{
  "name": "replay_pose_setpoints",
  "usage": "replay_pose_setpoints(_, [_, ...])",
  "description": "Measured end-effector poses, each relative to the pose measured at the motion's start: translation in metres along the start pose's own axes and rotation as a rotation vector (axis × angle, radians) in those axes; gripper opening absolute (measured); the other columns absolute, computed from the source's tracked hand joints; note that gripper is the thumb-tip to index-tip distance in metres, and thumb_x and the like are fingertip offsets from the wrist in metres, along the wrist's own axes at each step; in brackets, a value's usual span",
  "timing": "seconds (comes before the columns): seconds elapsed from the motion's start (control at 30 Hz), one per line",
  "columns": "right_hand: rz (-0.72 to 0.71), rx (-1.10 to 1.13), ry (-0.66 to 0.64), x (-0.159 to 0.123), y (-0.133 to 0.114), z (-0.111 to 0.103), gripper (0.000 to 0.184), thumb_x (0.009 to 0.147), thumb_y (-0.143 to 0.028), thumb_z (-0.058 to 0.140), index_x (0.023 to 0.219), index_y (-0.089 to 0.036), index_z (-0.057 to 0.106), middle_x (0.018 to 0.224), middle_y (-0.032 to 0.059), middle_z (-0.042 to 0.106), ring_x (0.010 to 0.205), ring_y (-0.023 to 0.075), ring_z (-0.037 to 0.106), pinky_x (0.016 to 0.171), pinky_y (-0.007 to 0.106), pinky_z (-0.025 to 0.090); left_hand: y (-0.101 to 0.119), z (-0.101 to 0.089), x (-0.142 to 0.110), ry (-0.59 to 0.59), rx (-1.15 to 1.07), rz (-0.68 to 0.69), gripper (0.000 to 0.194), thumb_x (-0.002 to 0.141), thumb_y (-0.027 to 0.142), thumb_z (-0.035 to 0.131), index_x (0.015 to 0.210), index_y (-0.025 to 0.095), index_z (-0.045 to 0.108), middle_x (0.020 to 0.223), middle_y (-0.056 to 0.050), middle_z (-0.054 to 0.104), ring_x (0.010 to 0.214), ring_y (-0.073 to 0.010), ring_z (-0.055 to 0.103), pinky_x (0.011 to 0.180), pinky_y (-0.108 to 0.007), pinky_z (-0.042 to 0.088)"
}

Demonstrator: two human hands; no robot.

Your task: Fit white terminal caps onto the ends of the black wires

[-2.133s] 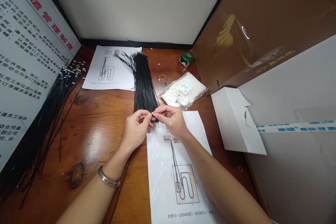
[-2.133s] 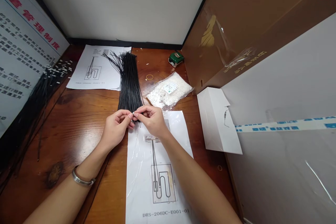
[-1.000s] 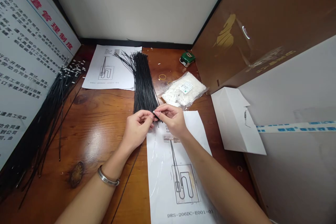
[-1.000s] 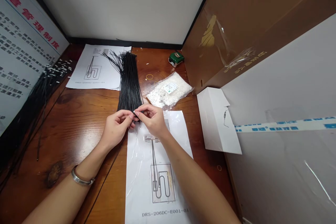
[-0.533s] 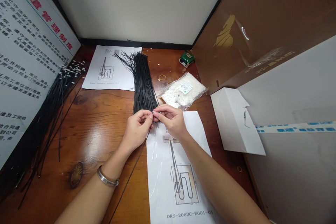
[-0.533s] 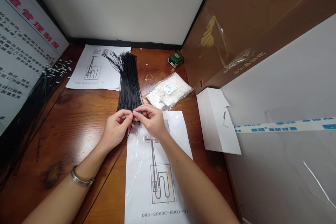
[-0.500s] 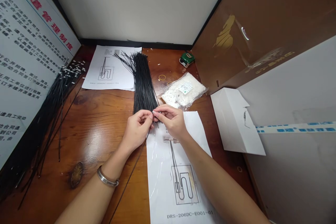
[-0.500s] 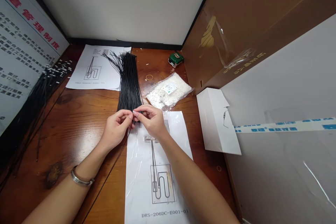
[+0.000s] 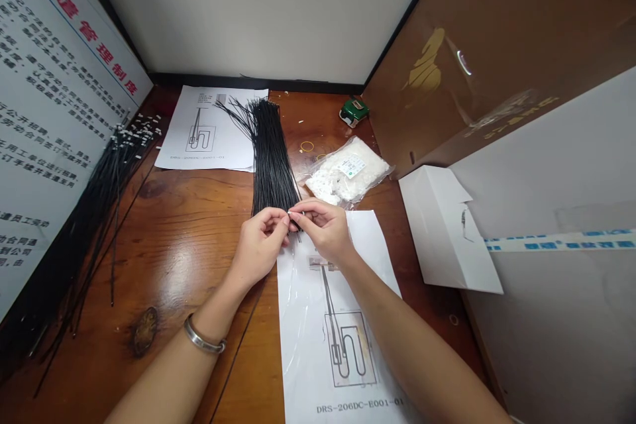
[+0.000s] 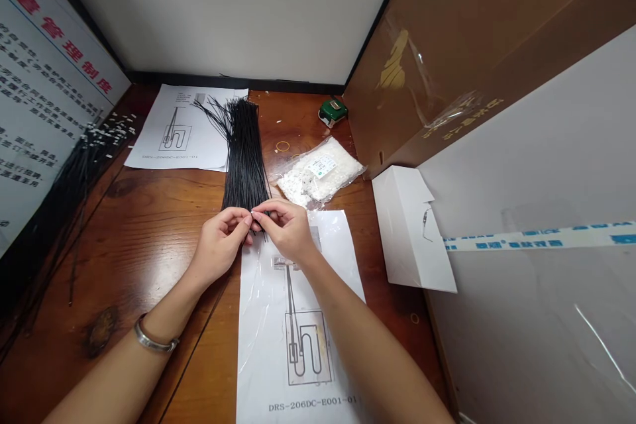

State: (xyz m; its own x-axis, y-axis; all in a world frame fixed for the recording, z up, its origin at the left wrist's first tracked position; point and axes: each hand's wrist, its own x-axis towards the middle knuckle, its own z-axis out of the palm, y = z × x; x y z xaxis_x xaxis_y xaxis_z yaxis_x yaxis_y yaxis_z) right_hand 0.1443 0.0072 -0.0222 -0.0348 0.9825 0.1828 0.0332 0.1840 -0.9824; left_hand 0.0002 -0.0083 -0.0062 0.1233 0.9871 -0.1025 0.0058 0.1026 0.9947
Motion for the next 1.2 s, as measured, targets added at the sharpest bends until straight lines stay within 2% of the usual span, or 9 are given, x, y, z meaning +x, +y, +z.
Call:
replay_pose_setpoints(0.27, [0.047,0.084,0.029,0.000,0.000,0.002,0.013,0.074,-0.032,0.072,0.076,-0.020,0.071,0.079,0.0037,0.066,0.061,0.0130,0.060,0.056,0.029,0.051,0.003,0.001,0.001,0.029,-0.053,-0.016,0.021,0.080,0.036,0.063,0.081,0.015,0.063,0.074,-0.002,0.067,0.054,-0.0098,0.057,0.053,-0.022,0.047])
replay_pose_setpoints(0.57, [-0.055,0.029,0.045,0.001,-0.001,0.000,0.004,0.074,-0.024,0.071,0.075,-0.021,0.074,0.077,0.0041,0.068,0.069,0.0152,0.062,0.056,0.028,0.049,0.002,0.001,0.001,0.020,-0.043,-0.015,0.020,0.080,0.033,0.064,0.084,0.014,0.061,0.071,-0.002,0.065,0.053,-0.0097,0.057,0.052,-0.021,0.046])
replay_pose_setpoints(0.73, [-0.030,0.010,0.058,0.001,0.001,0.002,0.007,0.074,-0.027,0.071,0.074,-0.021,0.073,0.077,0.0039,0.068,0.064,0.0143,0.060,0.054,0.028,0.047,-0.002,0.000,0.001,0.013,-0.021,-0.023,0.020,0.083,0.034,0.060,0.084,0.014,0.061,0.070,-0.002,0.065,0.052,-0.0096,0.057,0.050,-0.021,0.045])
replay_pose_setpoints(0.97, [-0.025,-0.007,0.178,0.001,-0.008,0.002,0.009,0.075,-0.030,0.071,0.079,-0.021,0.071,0.075,0.0022,0.067,0.060,0.0136,0.057,0.054,0.028,0.045,0.003,0.000,-0.010,-0.044,0.081,-0.014,0.025,0.082,0.029,0.059,0.101,0.014,0.064,0.078,-0.005,0.071,0.057,-0.0123,0.061,0.056,-0.024,0.051])
replay_pose_setpoints(1.03, [-0.051,-0.081,0.213,0.004,-0.015,-0.006,0.014,0.079,-0.033,0.067,0.086,-0.022,0.071,0.080,0.0024,0.067,0.058,0.0127,0.055,0.052,0.028,0.043,0.008,-0.006,-0.014,-0.027,0.124,-0.003,0.026,0.083,0.029,0.057,0.102,0.014,0.065,0.080,-0.005,0.071,0.055,-0.0116,0.060,0.053,-0.023,0.050])
replay_pose_setpoints(1.1, [-0.113,-0.228,0.391,0.009,-0.018,-0.021,0.019,0.085,-0.035,0.058,0.088,-0.021,0.071,0.082,0.0027,0.065,0.055,0.0115,0.051,0.050,0.027,0.040,0.013,-0.019,-0.015,0.023,0.180,0.019,0.028,0.084,0.031,0.056,0.104,0.014,0.067,0.083,-0.006,0.071,0.054,-0.0109,0.059,0.052,-0.023,0.049])
replay_pose_setpoints(1.13, [-0.124,-0.353,0.481,0.012,-0.018,-0.030,0.019,0.084,-0.034,0.059,0.085,-0.020,0.071,0.079,0.0024,0.063,0.054,0.0114,0.048,0.051,0.028,0.040,0.017,-0.028,-0.015,0.059,0.216,0.026,0.029,0.085,0.031,0.056,0.106,0.014,0.067,0.086,-0.006,0.071,0.055,-0.0110,0.059,0.051,-0.023,0.049])
replay_pose_setpoints(1.2, [-0.135,-0.688,0.548,0.017,-0.014,-0.049,0.014,0.080,-0.029,0.063,0.079,-0.018,0.072,0.076,0.0027,0.058,0.057,0.0131,0.047,0.060,0.032,0.043,0.026,-0.052,-0.011,0.161,0.305,0.054,0.033,0.085,0.030,0.057,0.112,0.014,0.066,0.093,-0.007,0.071,0.058,-0.0110,0.059,0.054,-0.023,0.050])
